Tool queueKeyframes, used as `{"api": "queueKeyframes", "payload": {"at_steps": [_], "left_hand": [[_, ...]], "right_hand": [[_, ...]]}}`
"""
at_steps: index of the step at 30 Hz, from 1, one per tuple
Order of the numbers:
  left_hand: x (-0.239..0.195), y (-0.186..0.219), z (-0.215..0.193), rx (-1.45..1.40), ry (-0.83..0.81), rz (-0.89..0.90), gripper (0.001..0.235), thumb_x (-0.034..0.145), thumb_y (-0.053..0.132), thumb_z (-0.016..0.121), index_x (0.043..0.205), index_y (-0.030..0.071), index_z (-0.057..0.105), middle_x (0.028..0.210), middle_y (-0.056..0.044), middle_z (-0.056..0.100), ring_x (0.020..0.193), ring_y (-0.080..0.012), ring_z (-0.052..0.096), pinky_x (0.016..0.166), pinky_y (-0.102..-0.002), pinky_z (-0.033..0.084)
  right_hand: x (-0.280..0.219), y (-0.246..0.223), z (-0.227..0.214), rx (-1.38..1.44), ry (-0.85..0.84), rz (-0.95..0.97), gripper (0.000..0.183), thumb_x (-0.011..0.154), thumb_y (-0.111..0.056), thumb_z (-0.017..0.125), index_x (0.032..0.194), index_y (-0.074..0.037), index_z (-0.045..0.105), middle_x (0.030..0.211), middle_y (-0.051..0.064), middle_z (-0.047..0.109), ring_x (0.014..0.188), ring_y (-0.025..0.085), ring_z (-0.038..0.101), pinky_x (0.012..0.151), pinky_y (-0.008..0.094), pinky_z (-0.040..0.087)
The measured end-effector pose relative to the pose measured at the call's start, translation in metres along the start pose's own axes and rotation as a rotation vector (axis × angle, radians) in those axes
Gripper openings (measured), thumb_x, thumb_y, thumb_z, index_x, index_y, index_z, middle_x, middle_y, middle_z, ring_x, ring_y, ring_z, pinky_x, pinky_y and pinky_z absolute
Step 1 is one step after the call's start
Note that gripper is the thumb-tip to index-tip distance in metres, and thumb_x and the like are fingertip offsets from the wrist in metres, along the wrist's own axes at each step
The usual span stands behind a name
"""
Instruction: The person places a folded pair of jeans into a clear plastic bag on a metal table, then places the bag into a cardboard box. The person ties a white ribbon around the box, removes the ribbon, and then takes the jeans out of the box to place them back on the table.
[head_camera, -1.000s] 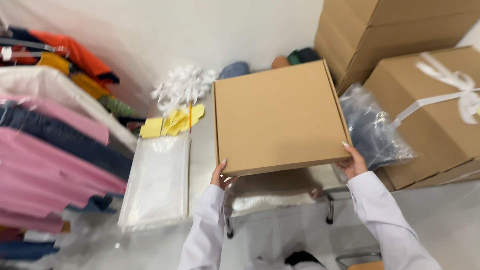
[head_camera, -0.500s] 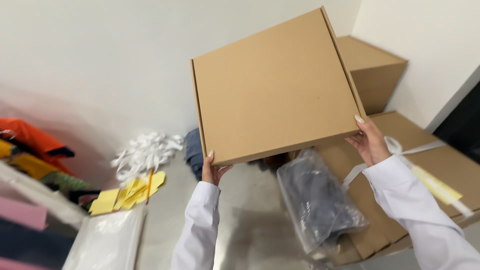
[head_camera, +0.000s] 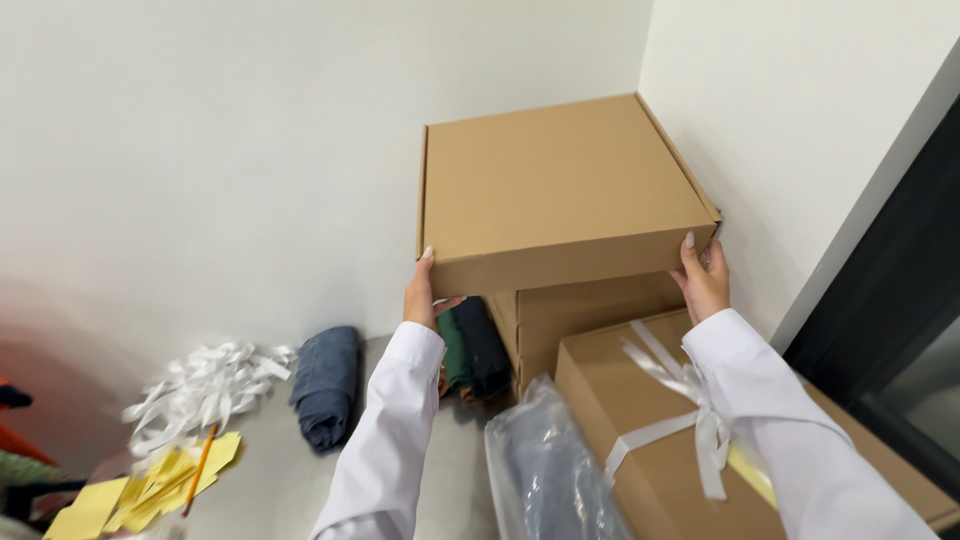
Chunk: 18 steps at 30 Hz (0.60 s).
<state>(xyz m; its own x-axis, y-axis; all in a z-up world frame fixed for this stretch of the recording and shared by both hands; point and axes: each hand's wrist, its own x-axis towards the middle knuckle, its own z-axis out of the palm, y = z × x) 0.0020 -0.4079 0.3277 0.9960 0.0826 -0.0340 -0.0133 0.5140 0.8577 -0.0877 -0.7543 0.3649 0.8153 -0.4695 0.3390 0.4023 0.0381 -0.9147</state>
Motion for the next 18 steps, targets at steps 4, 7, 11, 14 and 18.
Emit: {"api": "queueKeyframes", "payload": {"at_steps": [4,7,11,14,18], "left_hand": [[0.028,-0.005,0.045,0.442,-0.084,0.156,0.095,0.089,0.069,0.059,0.155,0.003,0.036,0.158,-0.026,0.033,0.141,-0.0478,0.040,0.097,-0.053,0.058],[0.072,-0.045,0.061,0.681,-0.096,0.386,0.084,0.095,0.060,0.062,0.153,0.003,0.040,0.151,-0.028,0.042,0.138,-0.0454,0.045,0.104,-0.049,0.054],[0.084,-0.078,0.092,0.733,-0.119,0.488,0.088,0.095,0.052,0.069,0.157,0.004,0.029,0.155,-0.024,0.037,0.142,-0.0416,0.040,0.115,-0.050,0.043],[0.084,-0.089,0.109,0.719,-0.118,0.467,0.098,0.094,0.052,0.069,0.159,-0.001,0.019,0.161,-0.026,0.028,0.147,-0.0424,0.032,0.121,-0.052,0.034],[0.075,-0.092,0.124,0.868,-0.106,0.504,0.103,0.092,0.056,0.068,0.160,0.001,0.014,0.164,-0.023,0.024,0.151,-0.0384,0.026,0.122,-0.052,0.030]], "right_hand": [[0.075,0.064,-0.031,-0.046,0.102,-0.141,0.070,0.109,-0.034,0.064,0.158,-0.011,0.020,0.157,0.025,0.023,0.145,0.047,0.030,0.112,0.062,0.037],[0.121,0.124,-0.058,-0.191,0.270,-0.239,0.078,0.102,-0.022,0.075,0.156,-0.015,0.020,0.151,0.025,0.023,0.140,0.050,0.033,0.109,0.061,0.044],[0.117,0.119,-0.048,-0.613,0.249,-0.586,0.086,0.091,-0.003,0.076,0.160,-0.011,0.025,0.156,0.024,0.014,0.147,0.050,0.015,0.119,0.064,0.028],[0.132,0.136,-0.044,-0.785,0.045,-0.658,0.078,0.091,-0.013,0.072,0.157,0.002,0.033,0.161,0.034,0.021,0.146,0.056,0.019,0.117,0.068,0.020],[0.159,0.168,-0.046,-0.976,0.010,-0.570,0.087,0.093,-0.021,0.067,0.163,-0.003,0.019,0.165,0.033,0.011,0.149,0.052,0.019,0.117,0.064,0.028]]}}
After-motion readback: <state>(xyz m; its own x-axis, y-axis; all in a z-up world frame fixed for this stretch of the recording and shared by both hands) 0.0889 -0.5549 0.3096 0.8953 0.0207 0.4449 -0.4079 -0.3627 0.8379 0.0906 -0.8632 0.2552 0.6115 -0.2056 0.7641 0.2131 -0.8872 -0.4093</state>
